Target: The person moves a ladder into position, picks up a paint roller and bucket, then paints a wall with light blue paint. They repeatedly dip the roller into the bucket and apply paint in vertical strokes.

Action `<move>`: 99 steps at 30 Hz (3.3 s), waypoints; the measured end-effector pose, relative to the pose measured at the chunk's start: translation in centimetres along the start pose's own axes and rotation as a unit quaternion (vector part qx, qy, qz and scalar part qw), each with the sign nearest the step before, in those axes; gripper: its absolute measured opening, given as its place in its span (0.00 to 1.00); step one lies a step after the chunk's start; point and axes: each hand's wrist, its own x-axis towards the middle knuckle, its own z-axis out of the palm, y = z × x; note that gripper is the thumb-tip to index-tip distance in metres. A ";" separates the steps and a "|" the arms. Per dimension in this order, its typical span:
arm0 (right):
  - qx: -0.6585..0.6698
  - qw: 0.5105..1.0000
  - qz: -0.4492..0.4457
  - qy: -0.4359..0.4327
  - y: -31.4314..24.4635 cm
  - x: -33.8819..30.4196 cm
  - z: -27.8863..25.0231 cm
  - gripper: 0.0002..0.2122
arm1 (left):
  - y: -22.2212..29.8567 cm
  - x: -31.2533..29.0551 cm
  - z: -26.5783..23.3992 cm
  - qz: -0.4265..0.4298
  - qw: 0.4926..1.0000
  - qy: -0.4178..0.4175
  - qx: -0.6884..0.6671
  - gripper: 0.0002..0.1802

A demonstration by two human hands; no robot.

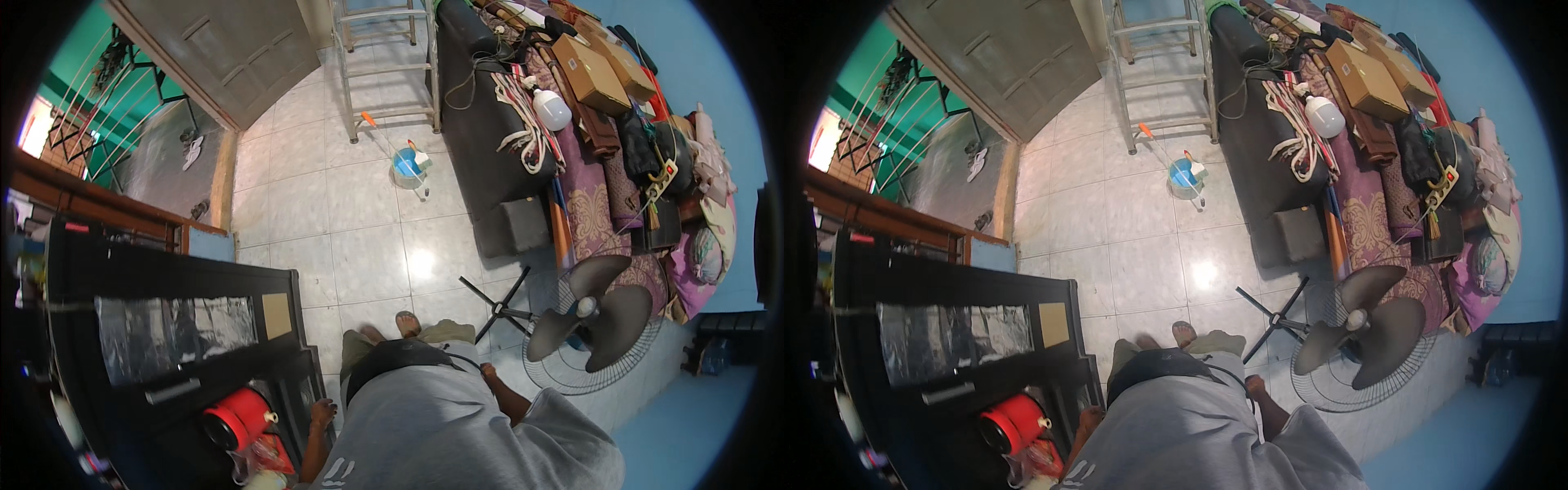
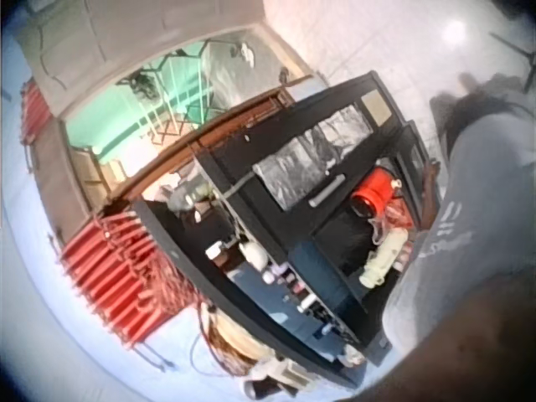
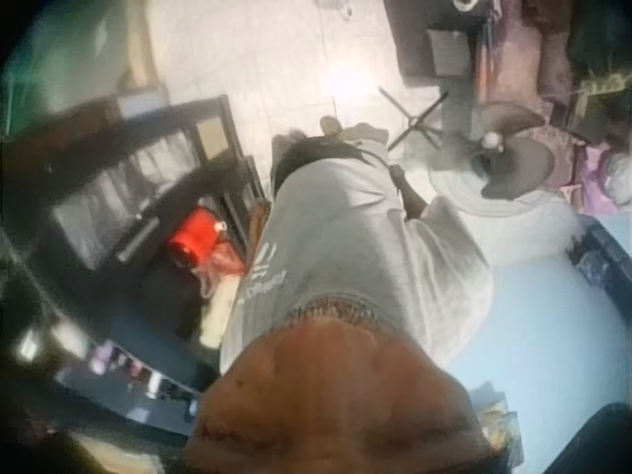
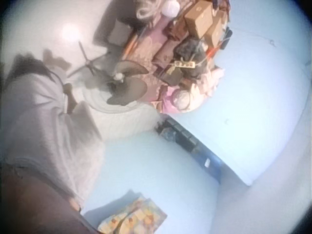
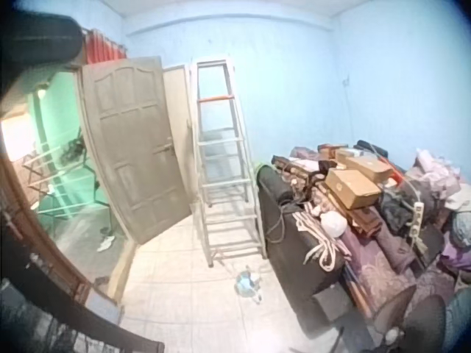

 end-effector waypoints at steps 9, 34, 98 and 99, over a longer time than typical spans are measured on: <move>0.319 0.930 0.093 0.160 -13.4 10.8 -6.7 0.08 | 17.6 22.3 -16.9 0.111 0.988 0.011 0.109 0.16; 0.706 0.689 0.152 0.070 -47.4 44.9 -32.7 0.08 | 72.2 71.1 -20.7 0.393 0.801 -0.055 0.448 0.24; 0.864 0.329 0.377 0.057 -50.5 43.5 -30.0 0.03 | 87.2 86.4 14.7 0.675 0.464 -0.043 0.572 0.35; 0.856 0.349 0.380 0.044 -50.3 43.4 -29.8 0.03 | 87.2 86.6 15.5 0.645 0.469 -0.073 0.599 0.33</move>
